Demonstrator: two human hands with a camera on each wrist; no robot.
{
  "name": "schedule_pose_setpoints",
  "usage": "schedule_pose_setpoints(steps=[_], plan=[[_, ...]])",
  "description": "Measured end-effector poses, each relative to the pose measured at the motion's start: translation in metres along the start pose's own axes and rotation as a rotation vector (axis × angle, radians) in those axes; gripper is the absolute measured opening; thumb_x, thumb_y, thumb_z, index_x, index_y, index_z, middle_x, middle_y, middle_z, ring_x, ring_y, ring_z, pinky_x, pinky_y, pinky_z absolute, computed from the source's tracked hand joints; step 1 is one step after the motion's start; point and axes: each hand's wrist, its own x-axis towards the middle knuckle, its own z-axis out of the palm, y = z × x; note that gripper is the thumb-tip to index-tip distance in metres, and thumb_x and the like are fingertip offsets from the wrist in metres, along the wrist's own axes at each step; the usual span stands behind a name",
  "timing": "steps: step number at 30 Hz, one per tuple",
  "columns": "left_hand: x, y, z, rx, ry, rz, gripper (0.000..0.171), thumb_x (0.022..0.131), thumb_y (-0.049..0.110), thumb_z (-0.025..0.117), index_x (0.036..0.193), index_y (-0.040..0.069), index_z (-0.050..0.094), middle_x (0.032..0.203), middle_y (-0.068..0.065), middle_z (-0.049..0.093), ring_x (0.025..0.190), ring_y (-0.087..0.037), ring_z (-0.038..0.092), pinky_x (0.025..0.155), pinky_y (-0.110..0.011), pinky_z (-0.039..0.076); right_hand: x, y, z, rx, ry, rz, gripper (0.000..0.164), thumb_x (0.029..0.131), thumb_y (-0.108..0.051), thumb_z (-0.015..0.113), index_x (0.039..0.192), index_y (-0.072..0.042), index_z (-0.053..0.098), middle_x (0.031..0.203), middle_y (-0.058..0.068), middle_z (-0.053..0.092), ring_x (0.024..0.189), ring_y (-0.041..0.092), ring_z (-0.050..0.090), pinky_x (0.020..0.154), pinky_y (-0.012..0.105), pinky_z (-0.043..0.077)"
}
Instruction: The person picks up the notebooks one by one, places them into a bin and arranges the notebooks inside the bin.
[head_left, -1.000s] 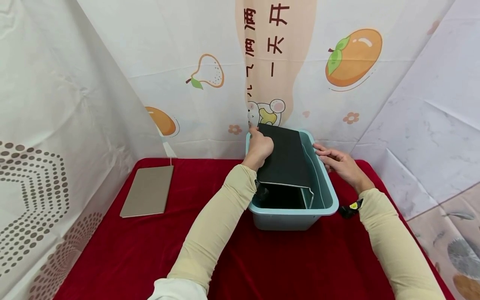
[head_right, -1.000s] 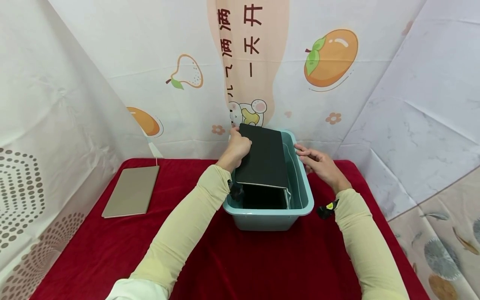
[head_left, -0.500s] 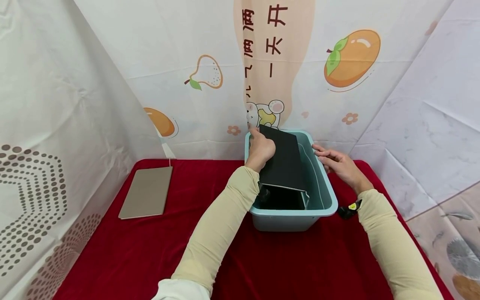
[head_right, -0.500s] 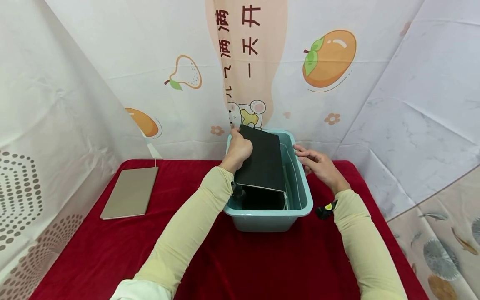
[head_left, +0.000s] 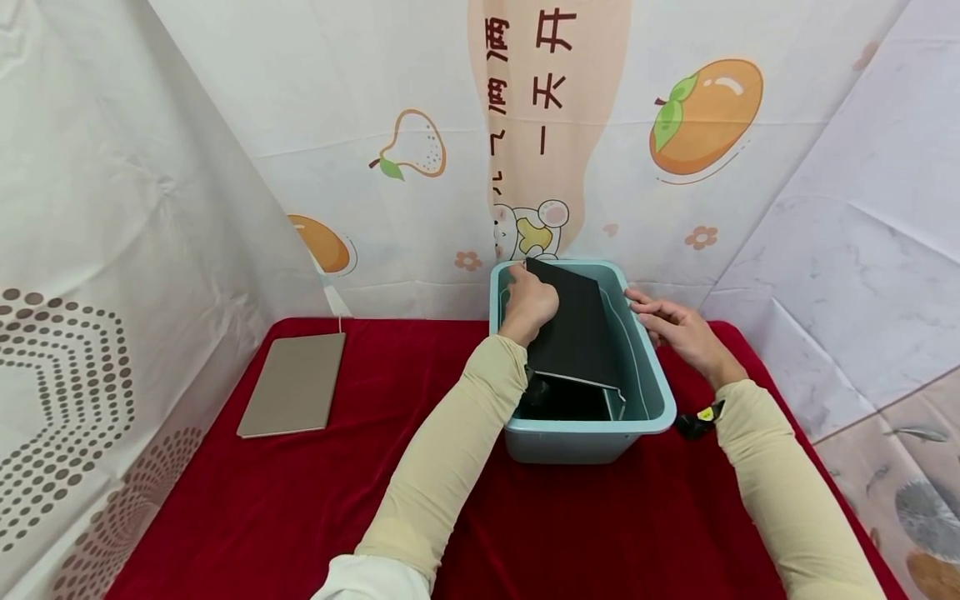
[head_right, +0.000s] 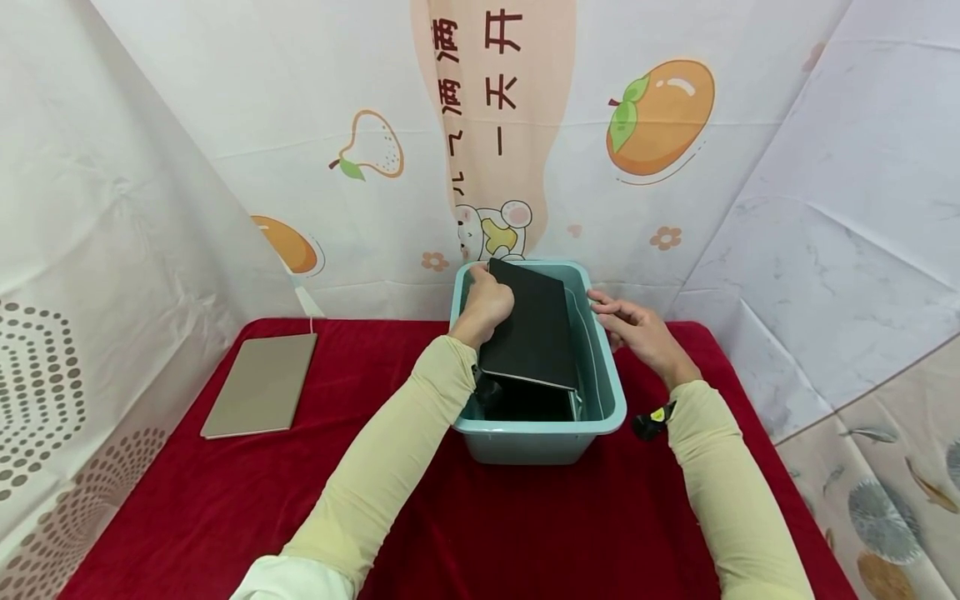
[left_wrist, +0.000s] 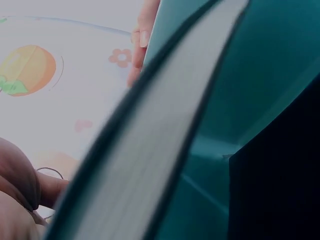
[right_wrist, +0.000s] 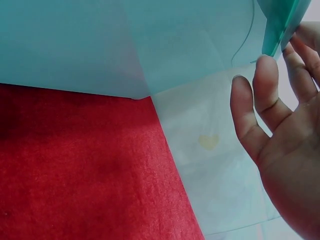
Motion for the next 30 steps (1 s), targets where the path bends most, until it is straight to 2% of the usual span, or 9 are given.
schedule_pose_setpoints(steps=[6,15,22,30], plan=[[0.004,0.000,0.002,-0.007,-0.005,-0.015,0.063,0.104,0.016,0.037,0.159,0.015,0.007,0.156,-0.020,0.031,0.111,-0.036,0.047,0.099,-0.047,0.043,-0.001,0.001,0.000,-0.001,0.004,-0.003,0.038,0.105,-0.022,0.056,0.136,0.002,0.060,0.155,-0.012,0.051,0.122,0.000,0.056,0.075,0.022,0.057],[0.010,0.000,0.008,-0.013,0.023,-0.038,0.066,0.104,0.018,0.038,0.161,0.016,0.006,0.161,-0.020,0.027,0.125,-0.038,0.047,0.110,-0.052,0.042,0.000,0.001,0.000,-0.003,0.003,0.002,0.039,0.105,-0.023,0.056,0.136,0.000,0.061,0.156,-0.011,0.051,0.121,0.001,0.056,0.073,0.022,0.055],[0.013,0.002,0.015,0.030,0.062,-0.064,0.058,0.104,0.020,0.039,0.156,0.012,0.014,0.154,-0.022,0.036,0.117,-0.038,0.053,0.105,-0.050,0.046,0.000,0.002,0.000,0.004,0.010,-0.006,0.038,0.106,-0.022,0.056,0.135,0.002,0.061,0.154,-0.012,0.052,0.121,0.001,0.056,0.072,0.021,0.055],[0.013,0.001,0.017,0.078,0.094,-0.085,0.060,0.104,0.020,0.042,0.156,0.010,0.014,0.149,-0.024,0.041,0.113,-0.037,0.056,0.102,-0.049,0.048,0.001,0.001,0.001,0.013,0.012,-0.007,0.039,0.106,-0.021,0.055,0.135,0.004,0.060,0.150,-0.018,0.054,0.115,0.002,0.057,0.071,0.021,0.054]])
